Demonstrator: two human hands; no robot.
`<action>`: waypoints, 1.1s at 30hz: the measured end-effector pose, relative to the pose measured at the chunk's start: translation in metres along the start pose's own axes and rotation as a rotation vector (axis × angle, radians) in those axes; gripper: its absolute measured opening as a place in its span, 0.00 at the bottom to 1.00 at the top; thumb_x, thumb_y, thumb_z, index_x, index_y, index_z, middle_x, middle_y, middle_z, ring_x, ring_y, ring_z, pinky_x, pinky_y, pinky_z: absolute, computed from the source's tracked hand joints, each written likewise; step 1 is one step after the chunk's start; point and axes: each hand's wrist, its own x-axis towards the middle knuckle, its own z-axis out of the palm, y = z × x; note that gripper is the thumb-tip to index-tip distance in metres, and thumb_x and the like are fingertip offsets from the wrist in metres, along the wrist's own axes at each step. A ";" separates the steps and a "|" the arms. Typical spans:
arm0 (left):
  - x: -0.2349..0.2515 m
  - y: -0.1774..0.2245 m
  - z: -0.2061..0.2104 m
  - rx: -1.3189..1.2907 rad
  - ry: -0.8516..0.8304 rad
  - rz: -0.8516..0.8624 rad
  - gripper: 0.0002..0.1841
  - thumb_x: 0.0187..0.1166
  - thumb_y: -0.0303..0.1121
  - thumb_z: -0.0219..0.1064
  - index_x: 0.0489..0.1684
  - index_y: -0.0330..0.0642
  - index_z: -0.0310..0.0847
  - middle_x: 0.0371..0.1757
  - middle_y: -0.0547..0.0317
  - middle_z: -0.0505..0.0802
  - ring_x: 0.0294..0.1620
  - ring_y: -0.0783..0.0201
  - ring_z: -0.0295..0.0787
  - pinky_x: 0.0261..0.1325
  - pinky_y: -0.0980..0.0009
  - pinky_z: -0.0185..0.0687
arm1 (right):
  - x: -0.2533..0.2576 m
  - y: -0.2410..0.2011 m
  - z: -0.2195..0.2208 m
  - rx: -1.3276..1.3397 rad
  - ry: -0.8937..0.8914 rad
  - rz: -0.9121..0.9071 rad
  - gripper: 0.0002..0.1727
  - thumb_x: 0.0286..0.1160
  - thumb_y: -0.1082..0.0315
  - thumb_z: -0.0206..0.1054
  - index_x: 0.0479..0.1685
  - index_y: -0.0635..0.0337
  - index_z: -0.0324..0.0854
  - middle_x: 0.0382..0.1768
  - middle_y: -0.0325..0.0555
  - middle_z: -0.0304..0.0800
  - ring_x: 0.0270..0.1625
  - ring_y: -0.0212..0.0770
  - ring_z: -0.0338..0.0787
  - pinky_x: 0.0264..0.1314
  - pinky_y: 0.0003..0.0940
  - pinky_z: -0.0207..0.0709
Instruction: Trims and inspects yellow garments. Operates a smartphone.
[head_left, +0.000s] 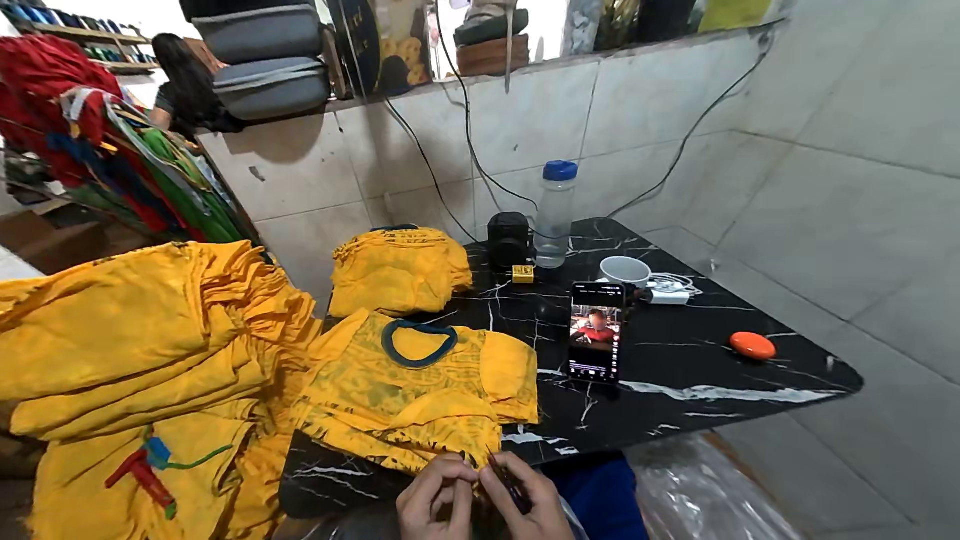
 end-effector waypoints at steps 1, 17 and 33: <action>-0.001 0.000 0.001 0.004 -0.019 0.002 0.07 0.72 0.17 0.67 0.39 0.37 0.89 0.44 0.58 0.95 0.41 0.75 0.93 0.39 0.80 0.92 | 0.001 -0.001 0.000 0.023 0.014 0.003 0.12 0.86 0.63 0.65 0.45 0.65 0.87 0.33 0.43 0.92 0.35 0.33 0.91 0.43 0.31 0.86; -0.004 0.011 0.006 0.005 -0.018 -0.043 0.14 0.74 0.17 0.69 0.56 0.31 0.86 0.51 0.57 0.96 0.44 0.71 0.96 0.52 0.72 0.96 | 0.001 -0.007 0.006 0.130 0.079 0.031 0.08 0.82 0.69 0.68 0.35 0.64 0.85 0.28 0.39 0.88 0.30 0.28 0.87 0.38 0.26 0.84; 0.000 -0.001 0.000 0.031 -0.064 0.009 0.09 0.76 0.18 0.67 0.49 0.33 0.89 0.49 0.55 0.96 0.44 0.72 0.95 0.45 0.76 0.94 | 0.002 -0.001 0.000 -0.057 0.021 -0.004 0.12 0.84 0.64 0.66 0.38 0.65 0.85 0.29 0.44 0.88 0.30 0.32 0.87 0.37 0.30 0.83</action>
